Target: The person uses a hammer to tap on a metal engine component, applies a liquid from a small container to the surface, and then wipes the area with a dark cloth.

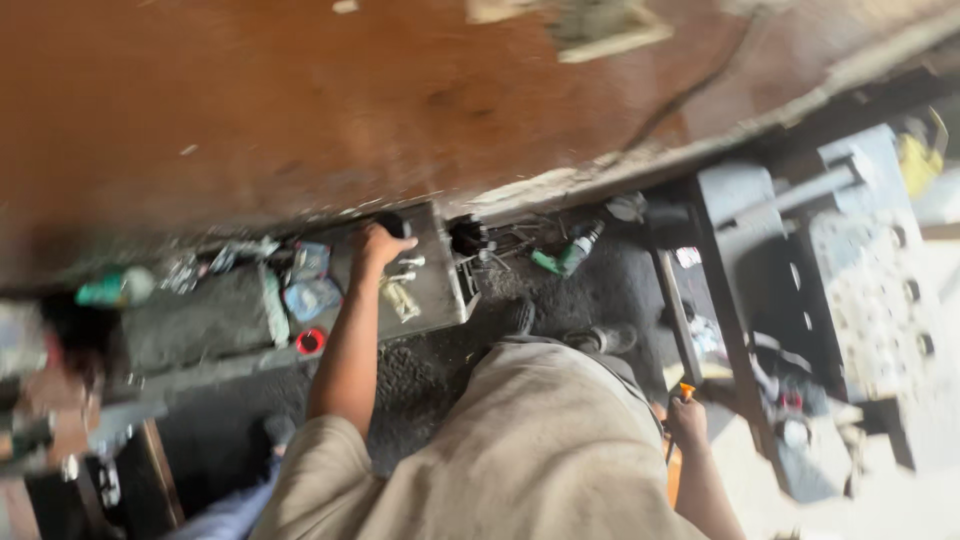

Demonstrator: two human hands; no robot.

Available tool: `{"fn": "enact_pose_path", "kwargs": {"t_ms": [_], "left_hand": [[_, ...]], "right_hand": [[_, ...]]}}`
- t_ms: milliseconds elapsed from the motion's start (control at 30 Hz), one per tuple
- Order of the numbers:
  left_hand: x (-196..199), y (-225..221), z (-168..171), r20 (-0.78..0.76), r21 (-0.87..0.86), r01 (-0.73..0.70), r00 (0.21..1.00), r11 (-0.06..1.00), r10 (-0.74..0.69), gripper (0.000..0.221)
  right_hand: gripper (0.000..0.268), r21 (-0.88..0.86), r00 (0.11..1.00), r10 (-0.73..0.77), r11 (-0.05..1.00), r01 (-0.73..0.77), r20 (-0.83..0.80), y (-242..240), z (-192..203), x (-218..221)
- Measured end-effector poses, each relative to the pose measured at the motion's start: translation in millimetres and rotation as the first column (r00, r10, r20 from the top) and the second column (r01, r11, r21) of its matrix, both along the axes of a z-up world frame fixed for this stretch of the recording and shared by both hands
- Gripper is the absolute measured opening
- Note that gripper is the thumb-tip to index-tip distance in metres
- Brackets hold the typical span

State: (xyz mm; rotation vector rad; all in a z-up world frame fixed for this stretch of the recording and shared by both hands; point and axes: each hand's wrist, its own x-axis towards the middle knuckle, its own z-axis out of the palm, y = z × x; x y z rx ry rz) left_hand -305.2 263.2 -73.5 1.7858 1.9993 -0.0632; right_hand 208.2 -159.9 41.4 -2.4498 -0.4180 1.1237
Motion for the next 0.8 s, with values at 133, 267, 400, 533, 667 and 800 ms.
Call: {"fn": "enact_pose_path", "kwargs": {"t_ms": [133,267,400,533,667,800], "left_hand": [[11.2,-9.7,-2.2,-0.145,0.174,0.131,0.984,0.976,-0.106,0.105],[3.2,-10.0,16.7,-0.306,0.154,0.233,0.935,0.96,-0.178,0.106],[-18.8,2.4,100.6,-0.513,0.249,0.308,0.846,0.918,-0.144,0.108],[-5.8,-42.5,227.4,-0.3,0.336,0.196,0.949,0.921,-0.092,0.12],[138.0,-74.0,279.9,-0.2,-0.063,0.335,0.919,0.94,-0.34,0.095],[306.2,-137.9,271.9,-0.095,0.017,0.784,0.62,0.621,-0.779,0.093]], "right_hand": [[0.027,-0.143,0.952,-0.305,0.943,0.302,-0.002,-49.9,10.4,-12.3],[0.033,-0.22,0.988,-0.027,0.974,0.061,0.153,-90.7,-1.6,-36.7],[0.045,-0.28,0.982,-0.169,0.942,0.187,0.088,-115.3,-28.1,-42.1],[0.03,-0.079,0.923,-0.29,0.945,0.318,0.253,-125.8,-38.0,-33.4],[0.039,0.221,0.837,-0.338,0.938,0.266,0.431,-112.0,-18.1,5.9],[0.071,0.393,0.844,-0.271,0.916,0.078,0.464,-81.3,40.6,47.0]]}}
